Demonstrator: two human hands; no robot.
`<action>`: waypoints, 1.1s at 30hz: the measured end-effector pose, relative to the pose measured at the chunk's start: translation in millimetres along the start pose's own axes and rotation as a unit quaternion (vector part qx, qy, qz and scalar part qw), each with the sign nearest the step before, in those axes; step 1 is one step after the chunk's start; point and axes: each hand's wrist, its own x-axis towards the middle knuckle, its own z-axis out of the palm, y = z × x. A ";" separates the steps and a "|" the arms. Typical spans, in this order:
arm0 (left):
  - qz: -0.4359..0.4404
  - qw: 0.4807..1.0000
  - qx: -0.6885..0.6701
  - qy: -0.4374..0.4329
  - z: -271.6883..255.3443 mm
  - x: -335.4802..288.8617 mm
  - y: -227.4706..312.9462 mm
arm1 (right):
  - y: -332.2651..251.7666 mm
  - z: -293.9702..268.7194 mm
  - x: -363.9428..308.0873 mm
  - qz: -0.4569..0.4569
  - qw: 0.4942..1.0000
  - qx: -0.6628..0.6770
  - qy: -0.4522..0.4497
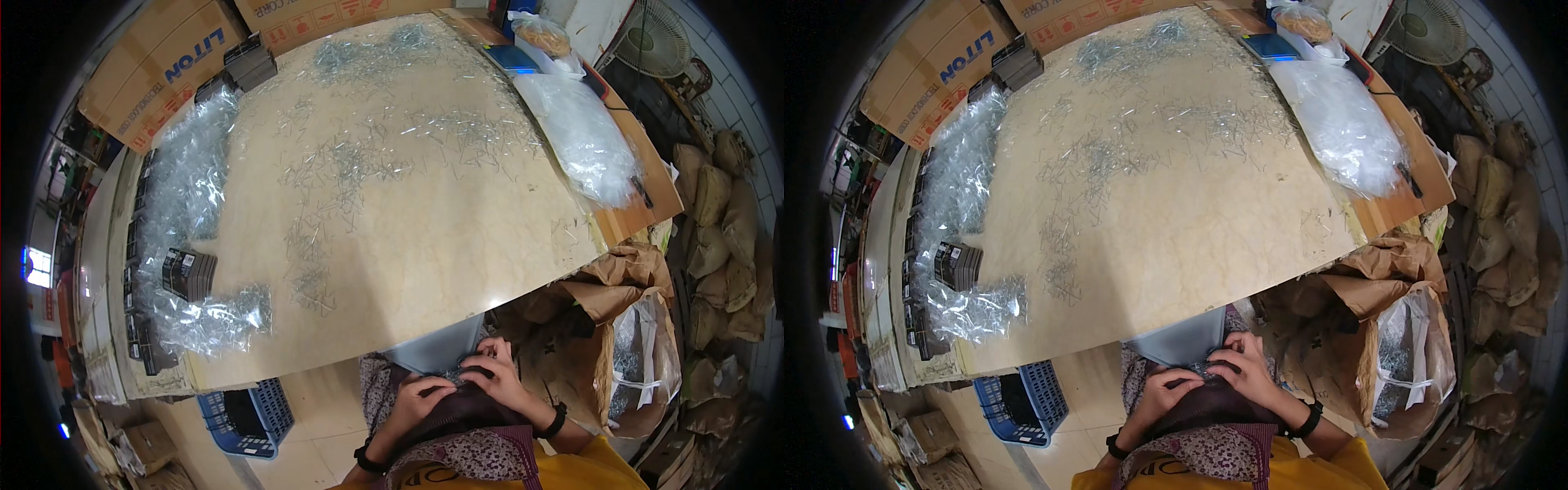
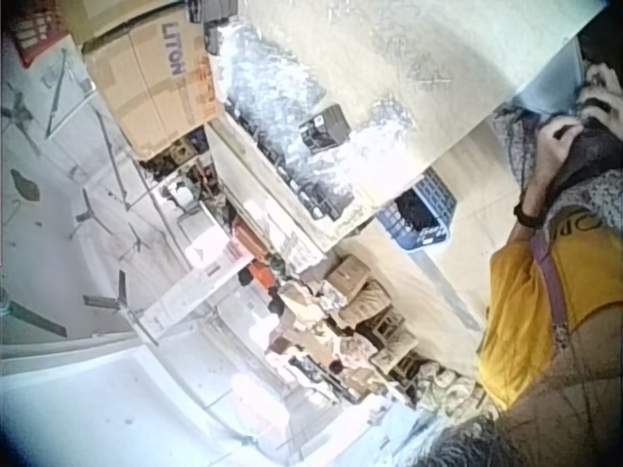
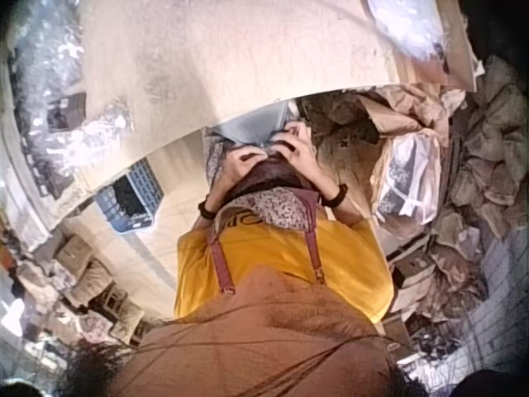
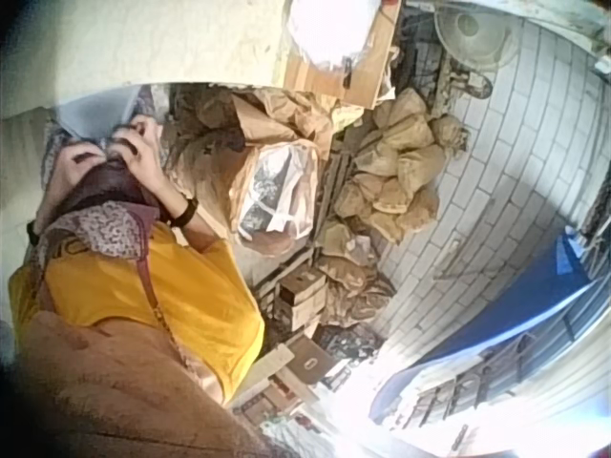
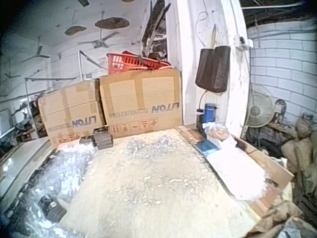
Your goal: Manually counting and packaging small metal hooks or components from a workspace into small plastic bags.
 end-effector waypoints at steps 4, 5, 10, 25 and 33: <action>0.040 0.999 0.020 0.011 0.3 6.5 2.7 | 17.3 21.3 1.7 0.053 0.994 0.079 0.056; 0.031 0.999 -0.004 -0.009 -0.1 7.3 -0.2 | 17.9 20.5 -0.3 0.053 0.994 0.079 0.056; 0.038 0.999 0.006 -0.037 -1.3 8.6 -5.4 | 14.4 16.0 -1.1 0.003 1.000 0.010 0.004; -0.029 0.998 -0.044 -0.040 -0.5 8.0 -12.9 | 18.0 -9.2 2.1 -0.085 0.983 -0.082 -0.139; -0.026 0.990 -0.002 -0.141 -9.8 -6.9 -19.7 | 17.6 -12.9 -2.7 -0.058 0.965 0.067 -0.246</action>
